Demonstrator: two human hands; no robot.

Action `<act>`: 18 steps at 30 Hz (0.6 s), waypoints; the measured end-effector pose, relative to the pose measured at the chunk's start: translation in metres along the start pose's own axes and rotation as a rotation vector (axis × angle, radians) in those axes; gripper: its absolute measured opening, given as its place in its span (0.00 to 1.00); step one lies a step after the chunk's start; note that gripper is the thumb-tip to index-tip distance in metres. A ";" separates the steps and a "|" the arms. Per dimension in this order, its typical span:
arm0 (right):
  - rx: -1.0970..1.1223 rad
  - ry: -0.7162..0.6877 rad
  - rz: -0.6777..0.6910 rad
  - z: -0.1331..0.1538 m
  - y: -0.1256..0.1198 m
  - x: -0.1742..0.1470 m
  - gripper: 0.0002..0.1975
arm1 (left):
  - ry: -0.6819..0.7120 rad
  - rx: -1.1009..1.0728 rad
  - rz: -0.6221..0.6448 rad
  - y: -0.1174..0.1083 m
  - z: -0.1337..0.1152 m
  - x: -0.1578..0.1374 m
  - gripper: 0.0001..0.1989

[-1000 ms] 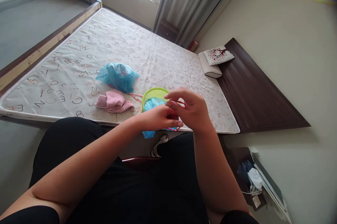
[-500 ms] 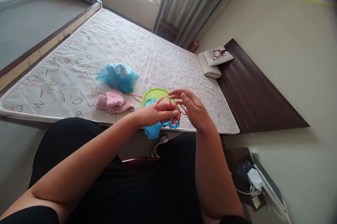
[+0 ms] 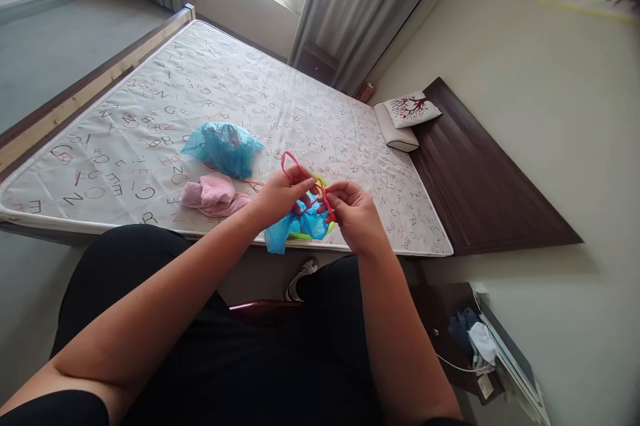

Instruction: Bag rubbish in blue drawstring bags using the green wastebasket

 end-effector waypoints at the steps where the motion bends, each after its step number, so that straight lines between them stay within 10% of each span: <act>1: 0.004 0.004 -0.004 -0.004 0.005 0.000 0.21 | -0.021 0.006 -0.004 0.000 0.002 -0.001 0.11; 18: -0.648 -0.378 -0.249 0.017 0.026 -0.021 0.14 | -0.096 -0.029 -0.060 -0.006 0.012 -0.003 0.09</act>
Point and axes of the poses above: each hand's wrist, its own x-axis towards the middle knuckle, its own y-axis out of the palm, z = x × y, the point moved 9 cm from there along x, towards the middle knuckle, and after that the axes turned 1 degree about z, right-handed, at the moved point
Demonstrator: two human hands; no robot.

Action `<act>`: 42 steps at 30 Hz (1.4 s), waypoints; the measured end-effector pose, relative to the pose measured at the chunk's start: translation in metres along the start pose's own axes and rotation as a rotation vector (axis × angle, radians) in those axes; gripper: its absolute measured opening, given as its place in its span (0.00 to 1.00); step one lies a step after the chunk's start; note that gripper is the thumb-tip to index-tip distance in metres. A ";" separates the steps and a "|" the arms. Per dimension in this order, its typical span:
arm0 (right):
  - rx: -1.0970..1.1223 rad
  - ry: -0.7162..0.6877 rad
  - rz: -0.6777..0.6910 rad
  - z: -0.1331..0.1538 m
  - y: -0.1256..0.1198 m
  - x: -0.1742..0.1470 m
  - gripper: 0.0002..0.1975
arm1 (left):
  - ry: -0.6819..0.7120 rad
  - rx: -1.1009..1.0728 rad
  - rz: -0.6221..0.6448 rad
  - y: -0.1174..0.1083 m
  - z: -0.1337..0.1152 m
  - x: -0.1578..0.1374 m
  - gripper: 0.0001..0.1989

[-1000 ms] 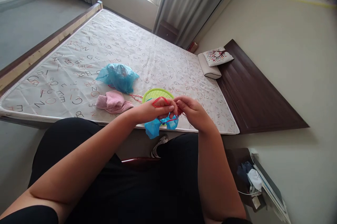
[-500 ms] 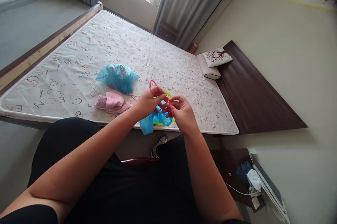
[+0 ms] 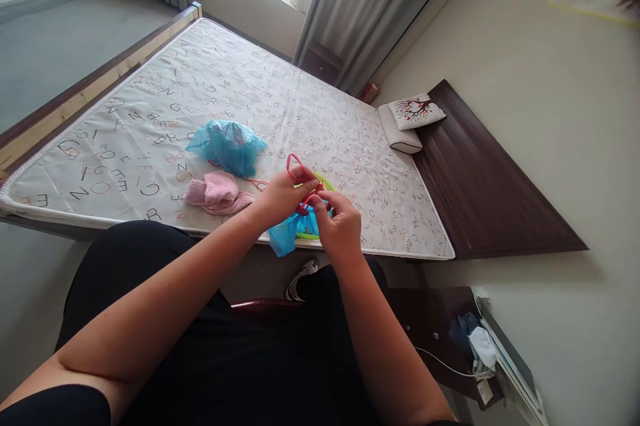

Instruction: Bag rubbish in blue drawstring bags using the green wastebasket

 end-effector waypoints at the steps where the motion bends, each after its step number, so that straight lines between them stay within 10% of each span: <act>1: 0.014 0.044 0.001 -0.004 0.000 0.000 0.14 | -0.001 0.005 0.006 0.001 0.000 -0.001 0.10; 10: 0.174 0.235 -0.075 -0.035 -0.009 0.012 0.24 | 0.103 0.113 0.070 0.007 -0.002 0.000 0.05; 19: 0.681 0.421 0.312 -0.059 0.025 0.017 0.28 | 0.104 0.262 0.160 0.011 -0.003 -0.004 0.08; 42: 0.386 0.488 0.241 -0.072 0.025 0.010 0.14 | 0.189 0.356 0.140 0.014 -0.002 -0.006 0.11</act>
Point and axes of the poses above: each hand's wrist, its own x-axis towards the middle knuckle, its own y-axis out of the palm, z = x × y, the point moved 9 cm from there along x, towards the middle knuckle, and after that the axes turned 1 degree about z, right-handed, at the moved point
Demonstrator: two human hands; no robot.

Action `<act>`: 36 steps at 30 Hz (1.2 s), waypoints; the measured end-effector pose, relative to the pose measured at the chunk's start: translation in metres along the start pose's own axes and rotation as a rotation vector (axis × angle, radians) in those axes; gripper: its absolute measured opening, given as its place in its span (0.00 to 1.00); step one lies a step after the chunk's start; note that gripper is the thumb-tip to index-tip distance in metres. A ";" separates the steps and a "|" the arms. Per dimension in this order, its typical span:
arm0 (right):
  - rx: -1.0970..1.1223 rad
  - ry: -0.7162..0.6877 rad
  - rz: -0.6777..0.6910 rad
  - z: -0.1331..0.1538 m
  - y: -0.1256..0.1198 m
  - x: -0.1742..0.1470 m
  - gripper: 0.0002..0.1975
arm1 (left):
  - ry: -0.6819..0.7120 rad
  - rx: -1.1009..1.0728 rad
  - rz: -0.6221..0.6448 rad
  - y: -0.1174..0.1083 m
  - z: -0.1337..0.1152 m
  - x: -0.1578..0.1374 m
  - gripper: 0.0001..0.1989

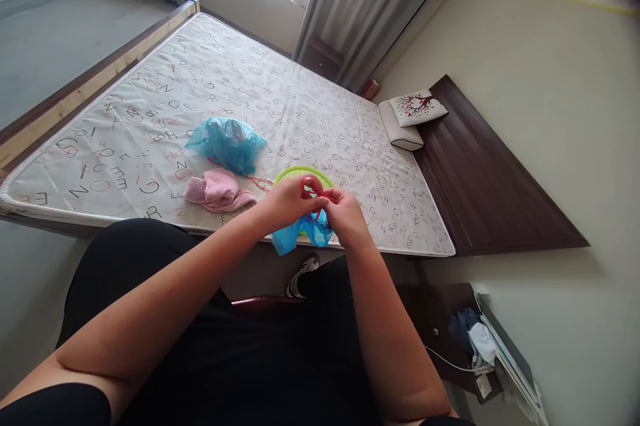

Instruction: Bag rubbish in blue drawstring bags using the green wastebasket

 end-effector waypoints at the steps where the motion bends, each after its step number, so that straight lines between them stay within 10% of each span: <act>1: -0.011 -0.010 0.000 0.000 -0.001 0.000 0.13 | 0.004 0.037 -0.005 -0.001 0.000 0.000 0.11; 13: -0.126 -0.216 -0.015 0.009 -0.002 -0.001 0.12 | 0.086 0.353 -0.036 -0.004 -0.004 0.001 0.05; 27: 0.422 -0.020 -0.037 -0.011 0.006 0.003 0.22 | -0.070 -0.196 -0.016 -0.007 0.015 0.007 0.15; 36: 0.563 0.107 0.036 -0.020 0.008 -0.001 0.16 | -0.018 -0.100 -0.028 -0.010 0.005 0.006 0.18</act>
Point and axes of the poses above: each hand's wrist, its own x-axis towards the middle knuckle, its own y-axis out of the palm, z = x × y, the point moved 9 cm from there along x, towards the middle knuckle, and after that the axes turned 1 degree about z, right-handed, at the moved point
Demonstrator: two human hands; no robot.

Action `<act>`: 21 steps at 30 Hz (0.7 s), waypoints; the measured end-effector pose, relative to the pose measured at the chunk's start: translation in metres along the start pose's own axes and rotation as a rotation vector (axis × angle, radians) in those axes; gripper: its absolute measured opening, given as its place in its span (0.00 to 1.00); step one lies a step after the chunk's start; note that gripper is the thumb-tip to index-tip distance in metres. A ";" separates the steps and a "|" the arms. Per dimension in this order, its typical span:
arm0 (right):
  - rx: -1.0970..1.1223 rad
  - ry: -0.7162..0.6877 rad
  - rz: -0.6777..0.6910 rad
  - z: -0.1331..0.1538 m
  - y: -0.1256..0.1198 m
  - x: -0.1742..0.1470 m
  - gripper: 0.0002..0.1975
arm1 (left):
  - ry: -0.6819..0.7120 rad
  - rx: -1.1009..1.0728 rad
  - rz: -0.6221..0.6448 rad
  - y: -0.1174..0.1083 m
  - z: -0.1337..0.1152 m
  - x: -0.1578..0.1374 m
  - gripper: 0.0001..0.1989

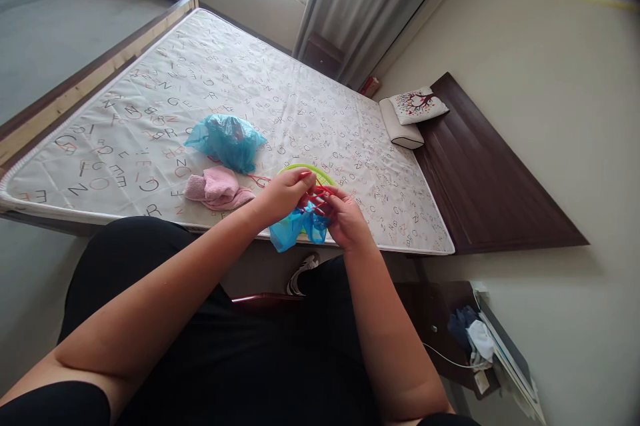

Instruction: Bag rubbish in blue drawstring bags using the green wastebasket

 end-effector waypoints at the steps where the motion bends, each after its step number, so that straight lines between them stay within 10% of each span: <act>1: 0.001 -0.021 -0.006 0.002 -0.002 0.000 0.16 | 0.006 0.035 -0.023 -0.003 -0.001 0.000 0.18; 11: 0.457 -0.213 -0.544 0.023 -0.105 0.014 0.08 | -0.099 0.339 -0.184 -0.058 0.030 0.011 0.19; 21: 0.365 -0.237 -0.659 0.020 -0.175 0.026 0.09 | -0.265 0.684 -0.251 -0.113 0.054 -0.002 0.18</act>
Point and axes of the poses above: each hand's wrist, its own x-axis towards the middle knuckle, its own y-axis out of the palm, z = x × y, the point moved 9 cm from there along x, towards the middle knuckle, and after that the axes turned 1 degree about z, right-handed, at the moved point
